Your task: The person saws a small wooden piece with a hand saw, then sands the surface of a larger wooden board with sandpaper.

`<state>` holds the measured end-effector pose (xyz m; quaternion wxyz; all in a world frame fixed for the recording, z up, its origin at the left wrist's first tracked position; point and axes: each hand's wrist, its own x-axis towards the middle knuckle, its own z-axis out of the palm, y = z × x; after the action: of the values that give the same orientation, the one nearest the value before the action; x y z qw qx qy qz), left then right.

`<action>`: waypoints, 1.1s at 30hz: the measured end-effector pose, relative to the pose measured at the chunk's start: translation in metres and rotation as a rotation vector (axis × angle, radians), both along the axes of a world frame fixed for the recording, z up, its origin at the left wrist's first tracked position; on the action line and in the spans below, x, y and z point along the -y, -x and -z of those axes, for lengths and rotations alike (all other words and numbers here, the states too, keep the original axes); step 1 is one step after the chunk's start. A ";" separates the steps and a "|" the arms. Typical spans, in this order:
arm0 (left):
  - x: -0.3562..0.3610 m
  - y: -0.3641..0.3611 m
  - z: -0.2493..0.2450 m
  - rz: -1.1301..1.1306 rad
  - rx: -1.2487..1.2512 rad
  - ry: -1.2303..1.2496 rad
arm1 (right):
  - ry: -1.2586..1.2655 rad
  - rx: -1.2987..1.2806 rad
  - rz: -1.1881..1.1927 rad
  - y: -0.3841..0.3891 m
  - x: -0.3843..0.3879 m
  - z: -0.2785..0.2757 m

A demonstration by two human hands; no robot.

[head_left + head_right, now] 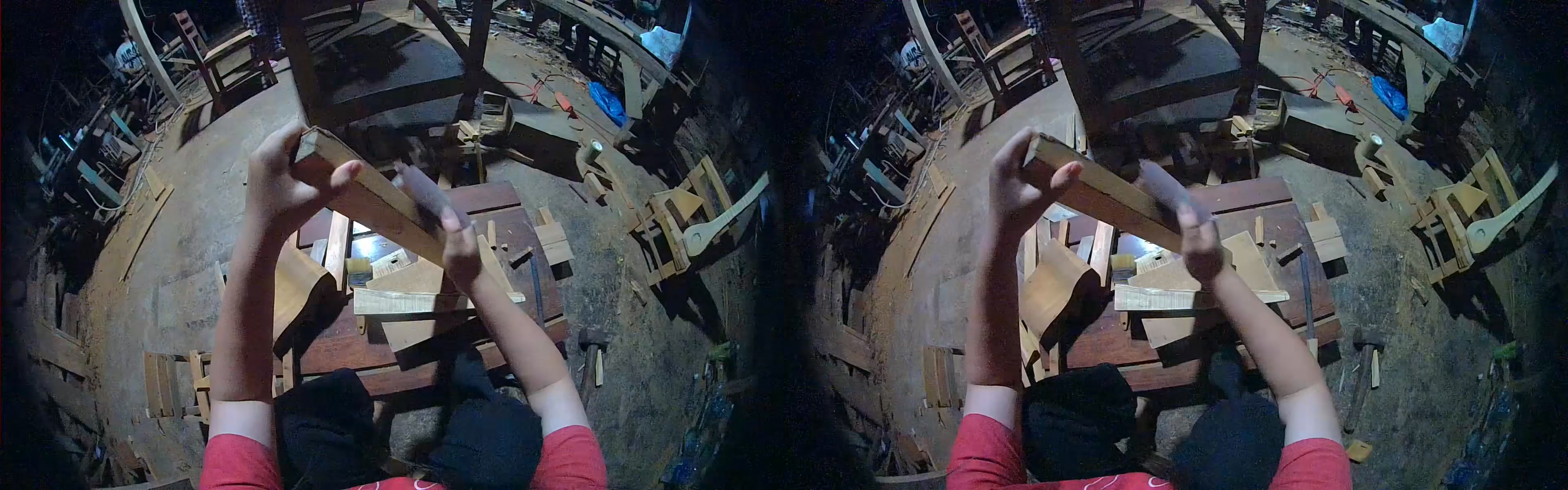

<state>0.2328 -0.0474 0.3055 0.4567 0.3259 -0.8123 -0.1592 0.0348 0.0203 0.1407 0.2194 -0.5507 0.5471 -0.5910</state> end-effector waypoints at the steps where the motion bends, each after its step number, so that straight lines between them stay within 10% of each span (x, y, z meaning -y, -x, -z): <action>1: 0.000 -0.001 0.000 0.001 0.000 0.000 | 0.033 -0.209 0.104 0.009 -0.001 0.021; 6: 0.004 0.000 0.003 0.073 0.008 0.106 | -0.327 0.176 0.107 0.040 -0.020 0.059; 14: -0.010 0.007 -0.005 0.075 -0.003 0.031 | -0.229 -0.036 0.030 -0.007 -0.017 -0.052; 19: -0.003 0.001 -0.001 0.108 0.016 0.045 | -0.199 0.108 0.100 0.033 -0.021 0.053; 24: -0.003 0.003 -0.004 0.124 0.018 0.037 | -0.344 0.069 0.153 0.031 -0.012 0.045; 27: -0.002 0.000 -0.003 0.084 0.031 -0.016 | -0.078 0.167 0.034 -0.002 -0.016 -0.023; 31: 0.005 -0.007 -0.001 0.150 0.070 0.098 | 0.472 -0.613 0.261 0.009 -0.008 0.023; 33: 0.003 -0.008 -0.003 0.142 0.119 0.192 | 0.097 0.013 0.102 0.017 -0.016 0.042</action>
<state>0.2406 -0.0508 0.3080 0.4244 0.2312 -0.8705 -0.0933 0.0180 0.0366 0.0991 0.1656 -0.5284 0.5436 -0.6307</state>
